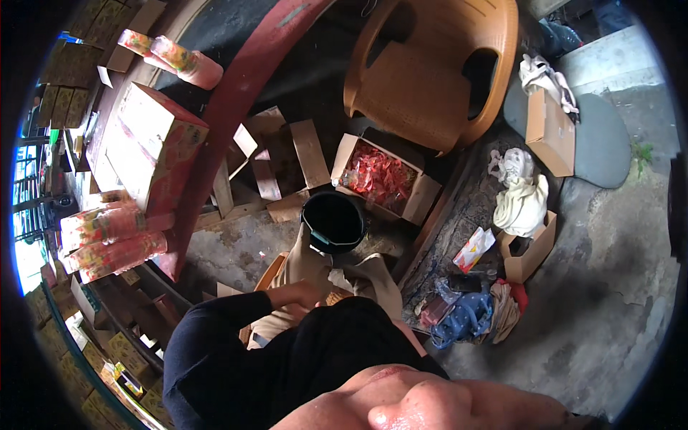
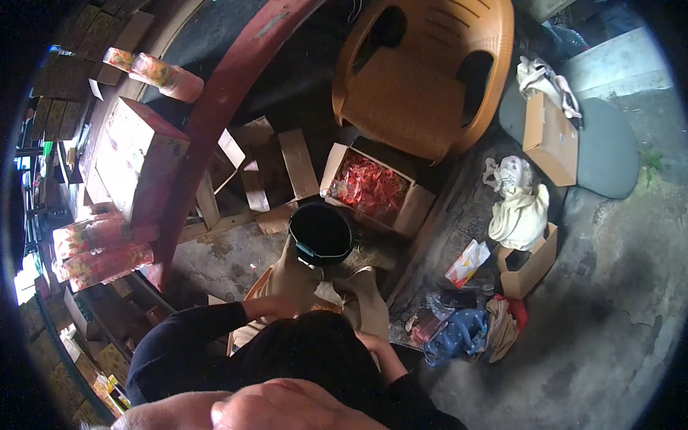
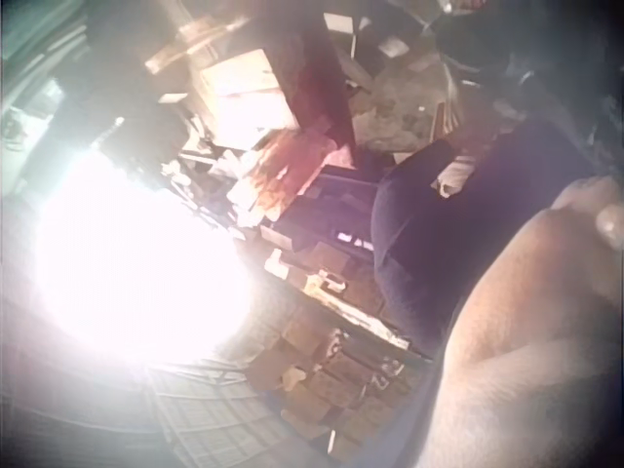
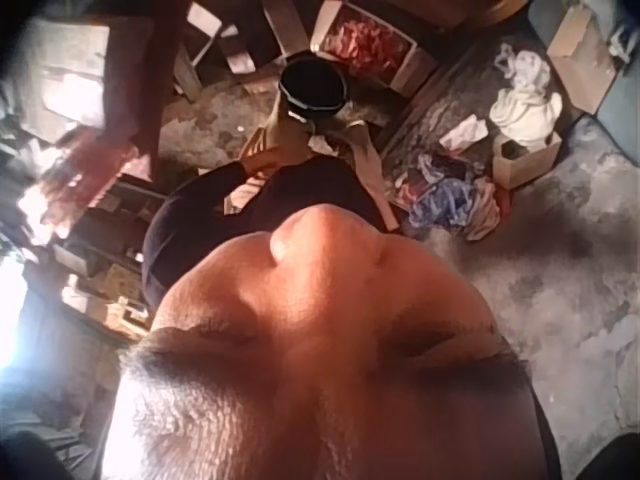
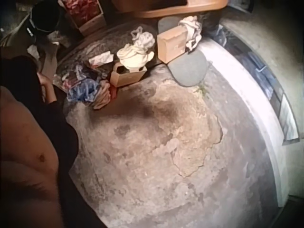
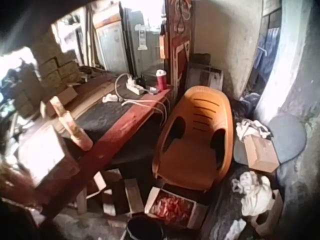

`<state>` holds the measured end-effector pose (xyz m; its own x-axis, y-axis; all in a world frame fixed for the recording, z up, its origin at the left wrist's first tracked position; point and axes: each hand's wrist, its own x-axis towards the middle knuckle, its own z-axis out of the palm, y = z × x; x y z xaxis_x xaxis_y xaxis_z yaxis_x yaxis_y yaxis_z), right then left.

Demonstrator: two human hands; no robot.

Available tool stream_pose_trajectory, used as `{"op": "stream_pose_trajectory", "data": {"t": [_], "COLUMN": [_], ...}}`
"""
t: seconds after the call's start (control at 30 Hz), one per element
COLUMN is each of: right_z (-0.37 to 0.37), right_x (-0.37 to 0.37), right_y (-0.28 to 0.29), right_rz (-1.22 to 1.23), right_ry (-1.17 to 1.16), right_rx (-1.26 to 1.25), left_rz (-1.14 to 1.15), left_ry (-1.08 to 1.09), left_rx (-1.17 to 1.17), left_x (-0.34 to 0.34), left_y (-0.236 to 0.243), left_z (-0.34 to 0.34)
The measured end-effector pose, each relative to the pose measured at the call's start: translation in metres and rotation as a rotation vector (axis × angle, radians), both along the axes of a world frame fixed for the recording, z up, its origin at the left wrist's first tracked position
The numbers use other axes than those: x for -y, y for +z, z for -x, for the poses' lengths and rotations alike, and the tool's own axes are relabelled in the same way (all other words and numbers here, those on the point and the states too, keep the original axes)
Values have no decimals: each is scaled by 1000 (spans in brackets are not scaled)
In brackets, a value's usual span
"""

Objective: The person picks up a green plate, places it to the side, and then proceeds to open several cardboard boxes and a bucket to sort through packaged food items.

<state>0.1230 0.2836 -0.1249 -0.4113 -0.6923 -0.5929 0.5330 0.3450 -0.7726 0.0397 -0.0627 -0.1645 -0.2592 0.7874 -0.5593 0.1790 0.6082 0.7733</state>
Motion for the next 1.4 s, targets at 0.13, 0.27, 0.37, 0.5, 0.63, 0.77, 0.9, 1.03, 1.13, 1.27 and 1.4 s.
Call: {"op": "stream_pose_trajectory", "data": {"t": [0.13, 0.27, 0.37, 0.5, 0.63, 0.77, 0.9, 1.03, 1.13, 1.27, 1.4], "right_z": [32, 88, 90, 86, 113, 117, 126, 157, 169, 173, 156], "right_x": [25, 26, 34, 58, 69, 70, 71, 73, 74, 86, 102], "right_y": [-50, -119, -206, -269, -286, -306, -313, -260, -251, -218, -209], "right_rz": [35, -180, -344, -699, -641, -558, -560, -531, -547, -643, -612], "right_ry": [-243, -356, -450, -427, -421, -421, -387, -328, -268, -278, -301], "right_rx": [295, 344, 203, -184, -17, -173, -260, -264, -360, -388, -442], "left_rz": [302, 234, 267, 354, 347, 234, 95, 51, -15, 38, 88], "left_ry": [-104, 462, 725, 887, 930, 1000, 973, 989, 1052, 1050, 1038], "left_rx": [-113, -373, -499, -636, -581, -574, -569, -659, -658, -738, -750], "left_x": [-64, -77, -74, -69, -73, -75, -78, -71, -60, -40, -7], "left_y": [-6, -76, -113, -143, -139, -157, -163, -164, -171, -190, -213], "left_z": [90, 114, 123, 130, 140, 151, 164, 176, 184, 188, 182]}}
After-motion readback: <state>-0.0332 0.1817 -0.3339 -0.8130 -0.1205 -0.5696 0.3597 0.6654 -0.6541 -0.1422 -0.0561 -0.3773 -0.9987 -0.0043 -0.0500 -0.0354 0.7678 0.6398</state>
